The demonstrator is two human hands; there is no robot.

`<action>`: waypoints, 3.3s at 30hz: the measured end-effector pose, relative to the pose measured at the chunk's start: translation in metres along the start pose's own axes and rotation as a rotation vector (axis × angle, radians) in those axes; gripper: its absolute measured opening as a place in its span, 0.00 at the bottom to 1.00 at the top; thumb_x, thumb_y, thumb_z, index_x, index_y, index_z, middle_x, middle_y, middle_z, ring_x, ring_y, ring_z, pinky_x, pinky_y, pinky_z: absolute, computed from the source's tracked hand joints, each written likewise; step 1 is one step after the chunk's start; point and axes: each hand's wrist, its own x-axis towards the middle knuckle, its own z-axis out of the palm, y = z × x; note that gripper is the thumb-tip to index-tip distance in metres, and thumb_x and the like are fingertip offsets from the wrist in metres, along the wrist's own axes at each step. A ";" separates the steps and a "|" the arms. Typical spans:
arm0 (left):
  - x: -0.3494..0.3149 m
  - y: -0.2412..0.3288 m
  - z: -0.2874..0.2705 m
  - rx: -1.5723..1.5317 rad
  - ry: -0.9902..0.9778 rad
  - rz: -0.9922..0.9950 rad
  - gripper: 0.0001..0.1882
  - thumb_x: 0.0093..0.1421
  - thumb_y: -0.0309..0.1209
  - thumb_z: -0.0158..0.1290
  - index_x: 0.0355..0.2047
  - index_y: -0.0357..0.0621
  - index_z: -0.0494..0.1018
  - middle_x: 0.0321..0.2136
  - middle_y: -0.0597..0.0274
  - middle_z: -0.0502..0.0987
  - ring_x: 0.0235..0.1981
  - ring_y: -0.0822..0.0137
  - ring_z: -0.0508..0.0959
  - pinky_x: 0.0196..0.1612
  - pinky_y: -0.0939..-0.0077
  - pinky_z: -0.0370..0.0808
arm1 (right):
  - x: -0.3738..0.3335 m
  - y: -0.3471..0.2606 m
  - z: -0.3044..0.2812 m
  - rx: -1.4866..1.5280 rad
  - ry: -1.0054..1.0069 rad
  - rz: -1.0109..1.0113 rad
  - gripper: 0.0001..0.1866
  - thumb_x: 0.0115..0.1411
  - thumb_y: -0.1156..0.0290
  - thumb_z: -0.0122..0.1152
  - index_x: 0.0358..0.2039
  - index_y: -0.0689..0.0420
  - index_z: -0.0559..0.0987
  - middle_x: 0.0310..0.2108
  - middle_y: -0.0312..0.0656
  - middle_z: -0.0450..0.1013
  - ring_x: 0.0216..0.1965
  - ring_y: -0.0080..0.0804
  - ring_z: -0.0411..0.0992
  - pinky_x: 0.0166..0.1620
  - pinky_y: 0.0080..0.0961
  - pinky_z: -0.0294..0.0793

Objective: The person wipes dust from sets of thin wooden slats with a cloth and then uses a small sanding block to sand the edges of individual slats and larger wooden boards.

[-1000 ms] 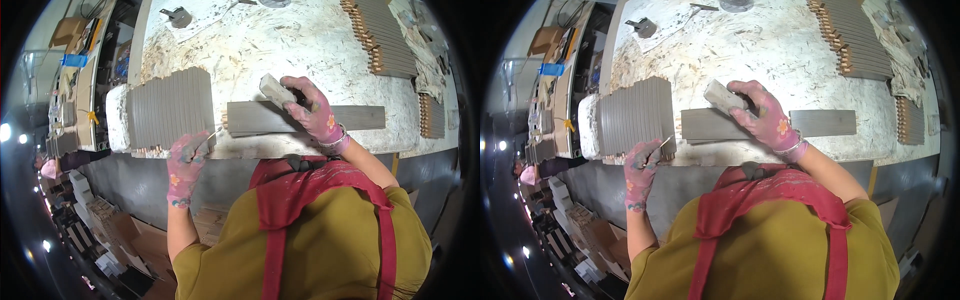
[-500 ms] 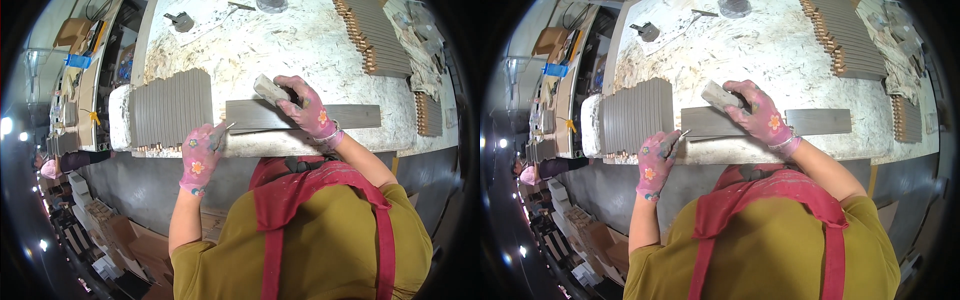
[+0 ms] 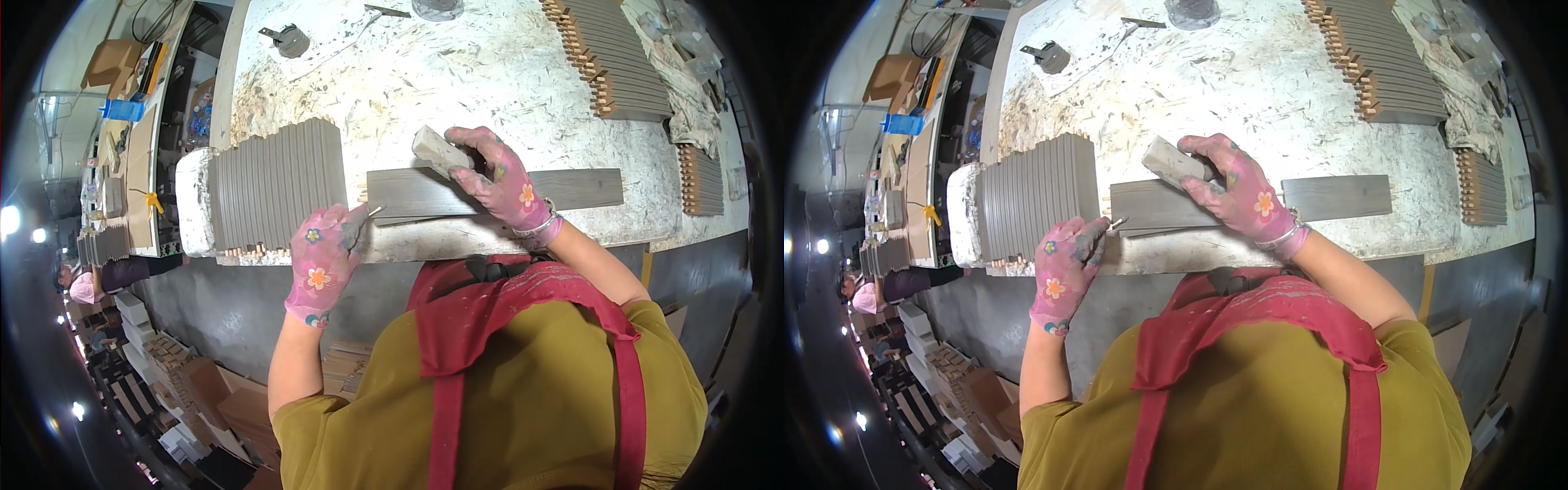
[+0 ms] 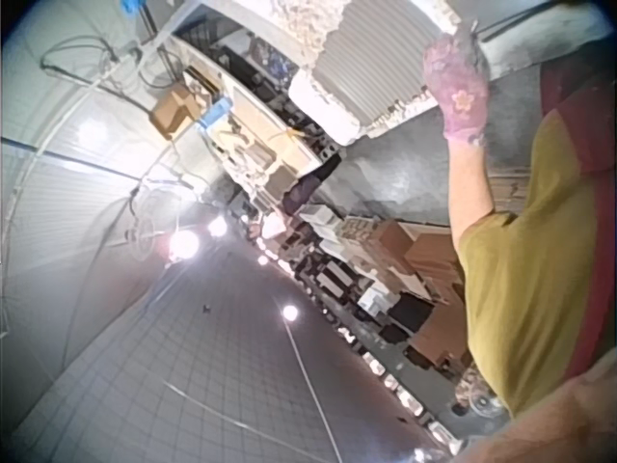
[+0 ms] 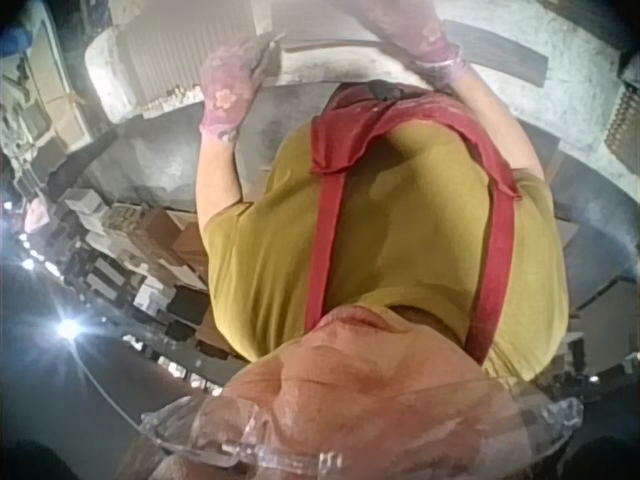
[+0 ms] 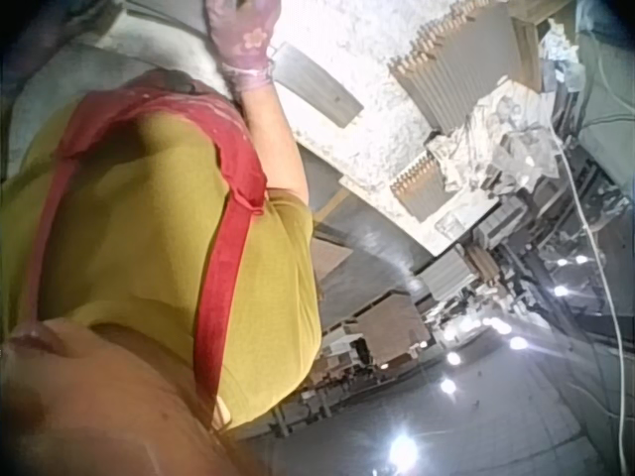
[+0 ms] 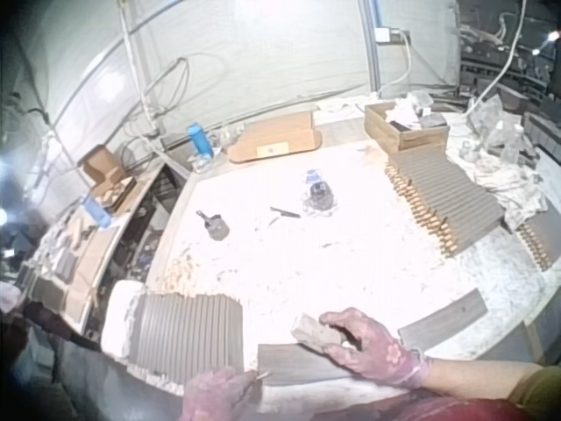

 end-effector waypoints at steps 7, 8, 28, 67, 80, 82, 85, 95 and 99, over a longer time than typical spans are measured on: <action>0.001 0.010 -0.010 0.045 -0.064 0.012 0.30 0.40 0.21 0.62 0.48 0.48 0.76 0.35 0.59 0.73 0.38 0.55 0.73 0.44 0.63 0.72 | -0.001 -0.002 -0.001 0.013 -0.007 0.016 0.22 0.59 0.66 0.63 0.53 0.61 0.74 0.49 0.47 0.73 0.49 0.41 0.73 0.53 0.30 0.71; 0.001 0.011 -0.011 0.056 -0.076 0.017 0.30 0.39 0.21 0.62 0.48 0.48 0.75 0.35 0.59 0.73 0.39 0.55 0.73 0.44 0.63 0.72 | -0.001 -0.001 -0.001 0.001 -0.006 0.010 0.22 0.60 0.65 0.63 0.53 0.61 0.74 0.49 0.47 0.73 0.49 0.41 0.73 0.53 0.30 0.71; 0.066 -0.066 -0.034 0.000 0.152 -0.189 0.20 0.52 0.32 0.59 0.47 0.48 0.78 0.44 0.53 0.78 0.48 0.52 0.76 0.53 0.62 0.72 | 0.001 -0.005 -0.005 -0.074 0.006 0.040 0.23 0.57 0.69 0.65 0.53 0.57 0.74 0.41 0.46 0.73 0.39 0.39 0.72 0.45 0.30 0.72; 0.313 -0.300 -0.006 0.276 0.344 -0.272 0.13 0.61 0.38 0.52 0.37 0.43 0.76 0.35 0.49 0.80 0.42 0.48 0.78 0.44 0.57 0.75 | 0.002 -0.013 -0.001 -0.063 -0.009 0.102 0.27 0.53 0.75 0.67 0.54 0.56 0.71 0.43 0.44 0.71 0.41 0.38 0.74 0.44 0.29 0.73; 0.299 -0.262 -0.028 0.383 0.243 -0.218 0.12 0.61 0.35 0.50 0.36 0.39 0.75 0.36 0.44 0.79 0.42 0.46 0.79 0.45 0.55 0.75 | 0.001 -0.016 -0.003 -0.083 -0.003 0.095 0.27 0.51 0.76 0.67 0.53 0.55 0.71 0.41 0.46 0.72 0.41 0.43 0.74 0.43 0.31 0.74; 0.289 -0.264 -0.031 0.342 0.267 -0.307 0.12 0.61 0.36 0.50 0.37 0.40 0.76 0.38 0.45 0.79 0.41 0.45 0.78 0.45 0.54 0.75 | -0.001 -0.016 -0.003 -0.081 -0.016 0.087 0.26 0.52 0.75 0.67 0.53 0.55 0.71 0.41 0.46 0.71 0.41 0.43 0.74 0.43 0.32 0.74; 0.260 -0.280 -0.044 -0.072 0.237 -0.349 0.12 0.62 0.37 0.51 0.37 0.42 0.77 0.31 0.52 0.79 0.34 0.57 0.78 0.39 0.64 0.74 | 0.002 -0.011 0.001 -0.054 -0.015 0.046 0.26 0.53 0.73 0.66 0.53 0.55 0.72 0.42 0.46 0.72 0.41 0.43 0.73 0.44 0.32 0.73; 0.056 -0.093 -0.028 -0.483 0.148 -0.293 0.08 0.61 0.29 0.54 0.39 0.42 0.78 0.30 0.62 0.73 0.33 0.66 0.73 0.39 0.74 0.71 | 0.004 -0.003 -0.001 -0.040 0.027 0.043 0.23 0.56 0.70 0.65 0.53 0.58 0.74 0.42 0.46 0.72 0.40 0.39 0.73 0.46 0.30 0.72; 0.016 -0.043 -0.013 -0.246 0.152 -0.116 0.06 0.56 0.26 0.54 0.35 0.44 0.77 0.30 0.53 0.74 0.35 0.51 0.75 0.40 0.62 0.73 | 0.000 -0.002 0.002 -0.036 0.012 0.017 0.23 0.58 0.67 0.64 0.53 0.60 0.74 0.45 0.47 0.73 0.46 0.40 0.73 0.50 0.31 0.72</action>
